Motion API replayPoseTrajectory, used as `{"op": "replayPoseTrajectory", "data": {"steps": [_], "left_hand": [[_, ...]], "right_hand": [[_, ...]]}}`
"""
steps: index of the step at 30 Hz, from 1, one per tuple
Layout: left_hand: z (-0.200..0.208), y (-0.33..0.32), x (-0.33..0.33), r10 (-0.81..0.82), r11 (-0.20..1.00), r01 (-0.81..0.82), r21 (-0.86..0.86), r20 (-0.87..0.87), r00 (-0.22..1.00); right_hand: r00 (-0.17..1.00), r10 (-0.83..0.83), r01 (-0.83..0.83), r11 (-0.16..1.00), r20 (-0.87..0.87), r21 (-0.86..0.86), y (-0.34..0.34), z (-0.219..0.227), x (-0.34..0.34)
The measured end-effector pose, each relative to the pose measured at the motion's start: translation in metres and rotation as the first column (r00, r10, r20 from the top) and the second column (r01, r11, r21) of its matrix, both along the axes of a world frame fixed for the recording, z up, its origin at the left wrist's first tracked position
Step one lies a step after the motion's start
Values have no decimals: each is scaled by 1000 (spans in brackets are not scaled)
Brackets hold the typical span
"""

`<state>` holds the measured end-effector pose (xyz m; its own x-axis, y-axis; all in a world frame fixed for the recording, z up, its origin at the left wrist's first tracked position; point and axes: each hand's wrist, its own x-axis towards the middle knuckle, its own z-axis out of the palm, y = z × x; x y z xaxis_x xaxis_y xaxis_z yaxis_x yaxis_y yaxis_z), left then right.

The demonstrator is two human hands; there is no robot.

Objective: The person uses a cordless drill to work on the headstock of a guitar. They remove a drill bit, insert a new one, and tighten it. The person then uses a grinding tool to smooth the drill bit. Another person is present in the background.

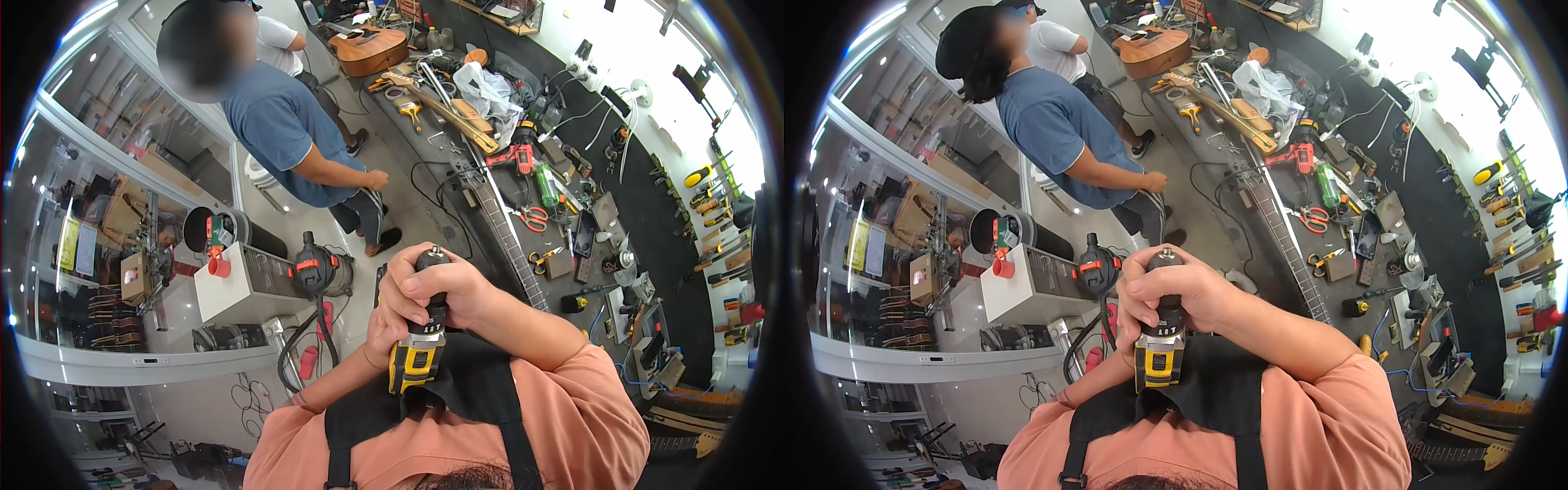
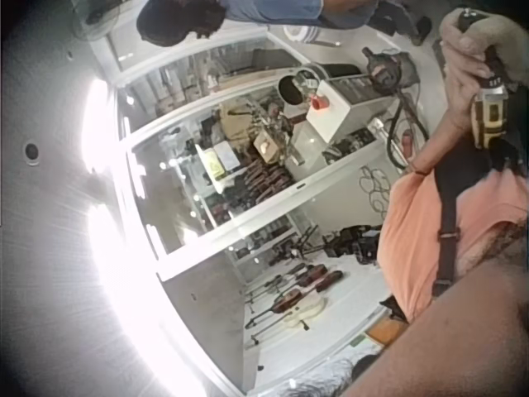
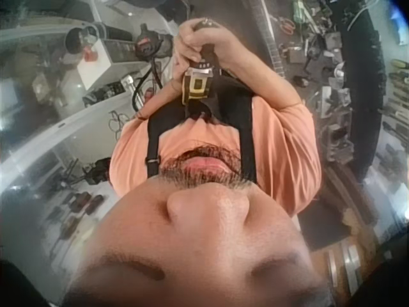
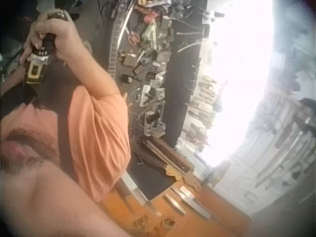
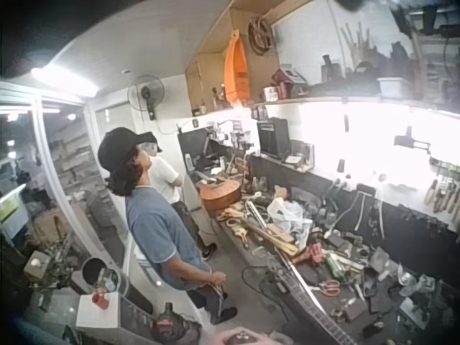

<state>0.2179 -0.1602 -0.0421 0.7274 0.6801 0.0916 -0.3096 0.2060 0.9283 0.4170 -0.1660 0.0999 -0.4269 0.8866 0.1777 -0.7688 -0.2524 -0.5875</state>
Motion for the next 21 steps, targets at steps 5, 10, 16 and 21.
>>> {"op": "replayPoseTrajectory", "data": {"steps": [5, 10, 16, 21], "left_hand": [[-1, -5, -2, 21, 1000, -21, 2, -7, 1000], [3, -9, -7, 31, 999, -30, 13, -28, 999], [6, -9, -2, 76, 997, -75, 28, -28, 997], [16, -5, 10, 154, 987, -153, 58, -10, 988]], "right_hand": [[1000, 11, -11, 998, 0, 61, -2, 5, -8], [998, -49, 43, 989, 43, 139, -10, 18, -9], [994, -75, 64, 989, 78, 133, -11, 14, -7], [982, -162, 160, 987, 93, 31, -12, 14, -6]]}}
